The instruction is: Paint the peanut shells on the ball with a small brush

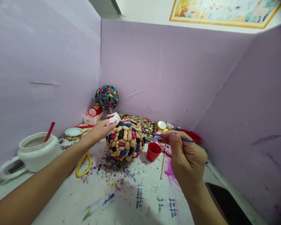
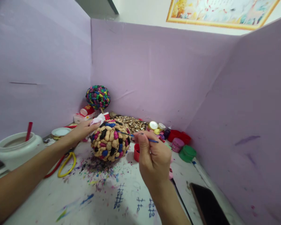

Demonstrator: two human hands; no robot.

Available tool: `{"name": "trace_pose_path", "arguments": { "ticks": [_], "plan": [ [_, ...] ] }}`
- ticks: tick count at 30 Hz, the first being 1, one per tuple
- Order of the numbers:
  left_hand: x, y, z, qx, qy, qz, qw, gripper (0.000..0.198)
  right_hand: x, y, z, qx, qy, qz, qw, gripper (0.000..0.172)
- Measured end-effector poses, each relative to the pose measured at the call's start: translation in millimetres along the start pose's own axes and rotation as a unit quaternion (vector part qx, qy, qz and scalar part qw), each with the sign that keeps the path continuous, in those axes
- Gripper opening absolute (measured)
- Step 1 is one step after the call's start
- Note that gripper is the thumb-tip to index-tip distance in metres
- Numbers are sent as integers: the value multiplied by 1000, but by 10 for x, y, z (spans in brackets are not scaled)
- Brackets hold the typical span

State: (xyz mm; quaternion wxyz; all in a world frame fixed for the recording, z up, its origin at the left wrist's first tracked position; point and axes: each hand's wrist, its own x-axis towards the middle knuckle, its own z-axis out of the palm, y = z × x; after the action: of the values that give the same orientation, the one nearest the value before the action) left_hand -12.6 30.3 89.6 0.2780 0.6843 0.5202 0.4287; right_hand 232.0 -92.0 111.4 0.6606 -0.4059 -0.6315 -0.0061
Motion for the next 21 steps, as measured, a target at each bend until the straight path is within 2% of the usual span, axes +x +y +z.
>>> {"name": "trace_pose_path", "arguments": {
  "ticks": [4,7,12,21],
  "plan": [
    [59,-83,-45,-84,-26,-40,995,45,105,13,-103,22,58,38,997,23],
    [92,-138,-78,-139,-52,-80,986,52,156,18,-153,31,73,66,995,26],
    [85,-147,-93,-178,-70,-93,977,61,130,19,-135,42,27,50,997,25],
    [77,-176,-93,-204,-82,-82,972,60,132,-30,-102,39,-36,20,998,27]
  ]
}}
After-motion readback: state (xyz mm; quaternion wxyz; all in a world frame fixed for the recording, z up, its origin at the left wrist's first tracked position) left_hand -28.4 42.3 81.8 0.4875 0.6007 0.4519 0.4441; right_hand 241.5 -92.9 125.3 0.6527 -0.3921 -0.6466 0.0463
